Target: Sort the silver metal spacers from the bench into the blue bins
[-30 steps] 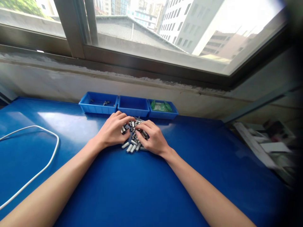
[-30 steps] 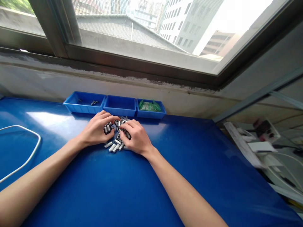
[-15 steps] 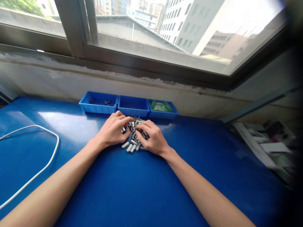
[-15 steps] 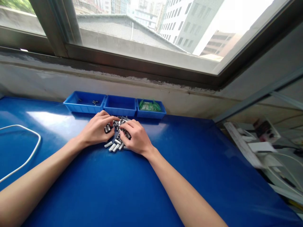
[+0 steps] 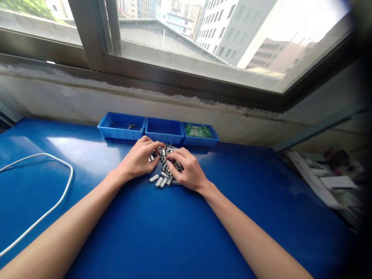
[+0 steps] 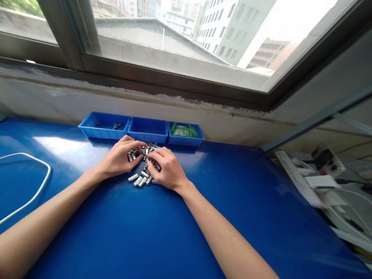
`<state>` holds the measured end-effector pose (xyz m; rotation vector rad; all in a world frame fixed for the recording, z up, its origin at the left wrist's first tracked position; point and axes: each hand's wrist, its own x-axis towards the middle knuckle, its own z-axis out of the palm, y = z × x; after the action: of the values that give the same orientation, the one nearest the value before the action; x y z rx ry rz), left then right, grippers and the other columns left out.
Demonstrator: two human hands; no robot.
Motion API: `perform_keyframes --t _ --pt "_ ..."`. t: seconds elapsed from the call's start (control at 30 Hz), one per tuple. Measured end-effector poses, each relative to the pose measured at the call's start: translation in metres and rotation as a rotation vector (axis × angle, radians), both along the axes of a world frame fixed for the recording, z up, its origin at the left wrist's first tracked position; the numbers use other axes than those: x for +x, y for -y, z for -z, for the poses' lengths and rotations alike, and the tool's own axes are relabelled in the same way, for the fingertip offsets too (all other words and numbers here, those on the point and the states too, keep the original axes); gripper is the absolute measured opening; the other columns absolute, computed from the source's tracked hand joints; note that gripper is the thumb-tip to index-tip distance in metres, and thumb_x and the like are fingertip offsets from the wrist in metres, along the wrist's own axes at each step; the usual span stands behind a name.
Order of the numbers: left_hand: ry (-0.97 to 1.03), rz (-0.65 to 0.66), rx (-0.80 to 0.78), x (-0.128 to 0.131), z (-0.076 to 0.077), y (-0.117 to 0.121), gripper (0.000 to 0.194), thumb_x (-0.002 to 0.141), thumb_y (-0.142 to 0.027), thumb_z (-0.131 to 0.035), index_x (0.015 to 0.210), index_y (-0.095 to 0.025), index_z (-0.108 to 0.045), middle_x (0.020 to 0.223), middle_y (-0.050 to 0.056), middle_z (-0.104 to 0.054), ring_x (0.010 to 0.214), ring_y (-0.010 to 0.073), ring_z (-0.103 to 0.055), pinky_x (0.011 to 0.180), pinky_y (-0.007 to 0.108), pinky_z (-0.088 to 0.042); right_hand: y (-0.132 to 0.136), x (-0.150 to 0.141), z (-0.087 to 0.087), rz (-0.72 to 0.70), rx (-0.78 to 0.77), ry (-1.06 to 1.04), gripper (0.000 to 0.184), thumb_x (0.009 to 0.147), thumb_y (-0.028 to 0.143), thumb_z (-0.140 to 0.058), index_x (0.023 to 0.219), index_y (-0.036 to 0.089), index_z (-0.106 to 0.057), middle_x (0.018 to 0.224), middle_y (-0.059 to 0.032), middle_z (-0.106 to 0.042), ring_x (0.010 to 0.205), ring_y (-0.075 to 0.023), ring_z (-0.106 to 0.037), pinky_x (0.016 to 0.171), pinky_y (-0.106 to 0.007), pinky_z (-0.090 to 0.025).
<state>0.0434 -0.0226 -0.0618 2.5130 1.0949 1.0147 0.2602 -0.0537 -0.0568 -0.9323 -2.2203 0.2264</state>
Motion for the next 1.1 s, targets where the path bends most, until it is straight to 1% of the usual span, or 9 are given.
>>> perform_keyframes --t 0.1,0.2,0.3,0.47,0.53,0.7,0.9,1.1 --pt "0.053 0.018 -0.041 -0.0002 -0.0016 0.0001 0.048 0.082 -0.012 -0.059 0.129 -0.022 -0.060 0.093 0.001 -0.073 0.098 0.0242 -0.057 0.093 0.040 -0.049 0.0001 0.0001 -0.0001 0.004 -0.007 0.002 0.010 0.092 0.020 -0.061 0.101 0.022 -0.066 0.100 -0.0069 -0.072 0.093 -0.0235 -0.062 0.086 -0.042 -0.052" --pt "0.059 0.001 -0.046 -0.0005 -0.0025 0.0004 0.051 0.080 -0.012 -0.060 0.130 -0.023 -0.060 0.095 0.002 -0.072 0.100 0.0245 -0.056 0.093 0.039 -0.049 0.0001 0.0004 0.0000 0.005 -0.006 0.001 0.010 0.093 0.020 -0.061 0.101 0.022 -0.066 0.100 -0.0069 -0.072 0.093 -0.0235 -0.062 0.085 -0.042 -0.052" --pt "0.001 -0.027 -0.001 -0.0004 -0.0029 0.0021 0.051 0.077 -0.014 -0.062 0.128 -0.021 -0.062 0.100 0.004 -0.072 0.099 0.0260 -0.055 0.093 0.040 -0.049 -0.0001 0.0006 0.0005 -0.001 0.000 0.000 0.010 0.092 0.020 -0.061 0.100 0.022 -0.067 0.100 -0.0069 -0.072 0.094 -0.0237 -0.062 0.086 -0.042 -0.052" --pt "-0.095 -0.063 0.059 0.0013 -0.0049 0.0065 0.050 0.077 -0.015 -0.061 0.127 -0.021 -0.063 0.096 0.005 -0.073 0.098 0.0280 -0.055 0.093 0.043 -0.048 -0.0002 0.0004 0.0011 -0.008 -0.008 0.001 0.011 0.093 0.019 -0.061 0.102 0.021 -0.066 0.102 -0.0071 -0.072 0.095 -0.0235 -0.062 0.088 -0.042 -0.052" --pt "-0.100 -0.055 0.053 0.0016 -0.0051 0.0065 0.051 0.078 -0.014 -0.061 0.129 -0.021 -0.062 0.096 0.005 -0.073 0.099 0.0280 -0.055 0.094 0.044 -0.048 0.0000 0.0002 0.0010 -0.007 -0.009 0.001 0.011 0.093 0.019 -0.061 0.102 0.021 -0.066 0.102 -0.0070 -0.072 0.094 -0.0234 -0.061 0.087 -0.042 -0.052" --pt "-0.041 0.028 -0.016 0.0002 -0.0040 0.0034 0.056 0.082 -0.013 -0.058 0.137 -0.022 -0.056 0.097 0.004 -0.072 0.097 0.0259 -0.056 0.093 0.042 -0.049 0.0003 0.0002 0.0005 -0.002 -0.011 0.003 0.012 0.092 0.019 -0.061 0.103 0.022 -0.066 0.103 -0.0069 -0.072 0.093 -0.0237 -0.061 0.086 -0.042 -0.053" --pt "-0.098 -0.043 0.023 0.0009 -0.0062 0.0061 0.053 0.080 -0.021 -0.064 0.133 -0.023 -0.060 0.095 0.006 -0.071 0.096 0.0277 -0.056 0.091 0.043 -0.049 0.0005 0.0004 0.0004 -0.008 -0.008 0.001 0.011 0.093 0.020 -0.061 0.102 0.022 -0.066 0.102 -0.0070 -0.072 0.094 -0.0236 -0.061 0.087 -0.043 -0.052" --pt "-0.090 -0.045 0.063 0.0018 -0.0056 0.0078 0.052 0.080 -0.021 -0.063 0.131 -0.020 -0.061 0.090 0.007 -0.070 0.095 0.0279 -0.055 0.090 0.042 -0.050 0.0010 -0.0002 0.0000 -0.004 -0.011 0.005 0.011 0.093 0.020 -0.060 0.102 0.022 -0.066 0.102 -0.0071 -0.072 0.094 -0.0235 -0.061 0.087 -0.042 -0.053"
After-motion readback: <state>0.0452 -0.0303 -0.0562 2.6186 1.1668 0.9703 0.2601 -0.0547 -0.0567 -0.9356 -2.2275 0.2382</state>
